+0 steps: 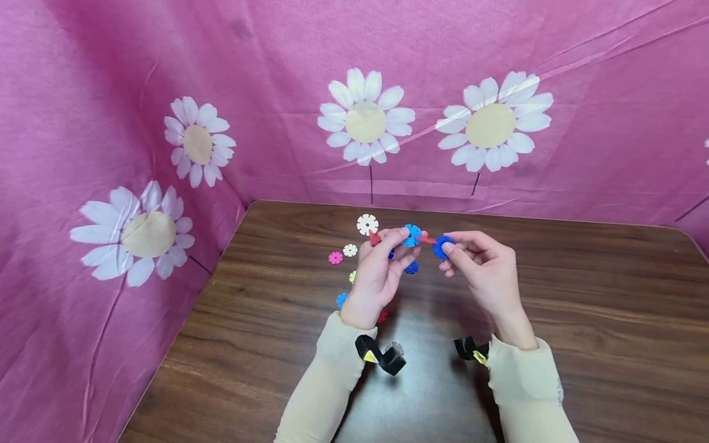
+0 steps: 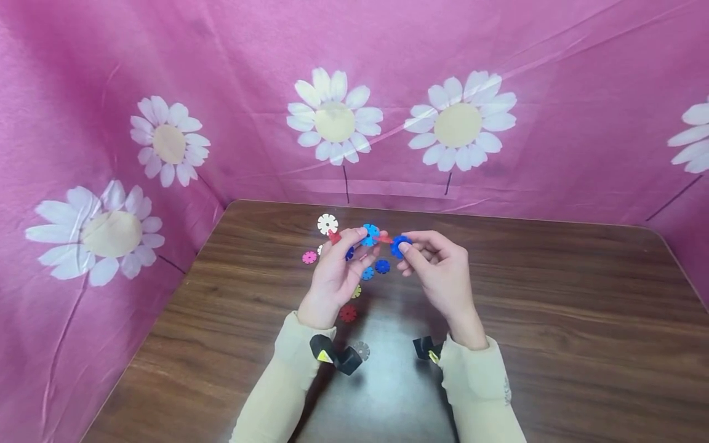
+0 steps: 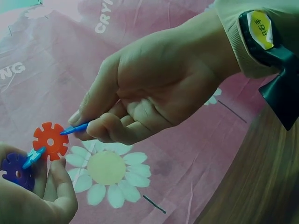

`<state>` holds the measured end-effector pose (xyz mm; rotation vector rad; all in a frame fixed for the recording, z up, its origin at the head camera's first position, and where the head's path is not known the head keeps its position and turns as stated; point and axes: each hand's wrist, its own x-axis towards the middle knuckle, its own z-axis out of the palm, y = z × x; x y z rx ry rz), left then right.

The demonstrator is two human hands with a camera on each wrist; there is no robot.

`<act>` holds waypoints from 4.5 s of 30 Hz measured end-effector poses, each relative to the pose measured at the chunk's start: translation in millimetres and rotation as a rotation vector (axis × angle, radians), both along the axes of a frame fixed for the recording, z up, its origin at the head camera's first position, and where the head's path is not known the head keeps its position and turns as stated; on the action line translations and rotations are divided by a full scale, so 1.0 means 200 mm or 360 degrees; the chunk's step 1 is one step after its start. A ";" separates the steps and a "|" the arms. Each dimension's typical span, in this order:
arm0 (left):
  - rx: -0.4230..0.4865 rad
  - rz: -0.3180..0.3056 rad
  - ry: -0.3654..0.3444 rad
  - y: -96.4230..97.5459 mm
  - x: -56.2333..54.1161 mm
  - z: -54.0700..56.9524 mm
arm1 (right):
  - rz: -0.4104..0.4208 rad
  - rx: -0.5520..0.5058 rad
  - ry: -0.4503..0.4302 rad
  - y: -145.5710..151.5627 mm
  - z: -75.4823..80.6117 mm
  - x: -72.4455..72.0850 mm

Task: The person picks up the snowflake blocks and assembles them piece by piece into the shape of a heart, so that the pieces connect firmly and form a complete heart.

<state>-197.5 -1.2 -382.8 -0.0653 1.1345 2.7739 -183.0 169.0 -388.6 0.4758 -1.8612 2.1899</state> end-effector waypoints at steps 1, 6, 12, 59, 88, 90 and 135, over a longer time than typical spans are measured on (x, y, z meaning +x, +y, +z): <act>-0.0003 0.0000 0.0004 0.00 0.00 0.00 | -0.0011 0.0019 0.0007 0.00 0.00 0.00; -0.0020 0.0010 0.0033 0.00 0.00 0.00 | -0.0070 0.0070 0.0026 -0.02 0.01 0.01; -0.0026 0.0033 0.0097 0.00 0.01 0.00 | -0.0109 0.0035 -0.0028 -0.03 0.03 0.02; 0.0069 -0.0121 0.0074 -0.04 -0.03 0.01 | -0.0001 -0.0029 -0.0231 -0.04 0.04 0.01; 0.0140 0.0035 0.0133 -0.13 -0.08 0.01 | 0.0239 0.1718 -0.0657 -0.03 -0.33 -0.33; 0.0133 0.0036 0.0123 -0.13 -0.08 0.01 | 0.0180 0.1856 -0.0598 -0.06 -0.33 -0.35; -0.0029 0.0004 0.0132 -0.10 -0.06 0.00 | -0.0198 0.0063 -0.0135 -0.14 0.04 -0.03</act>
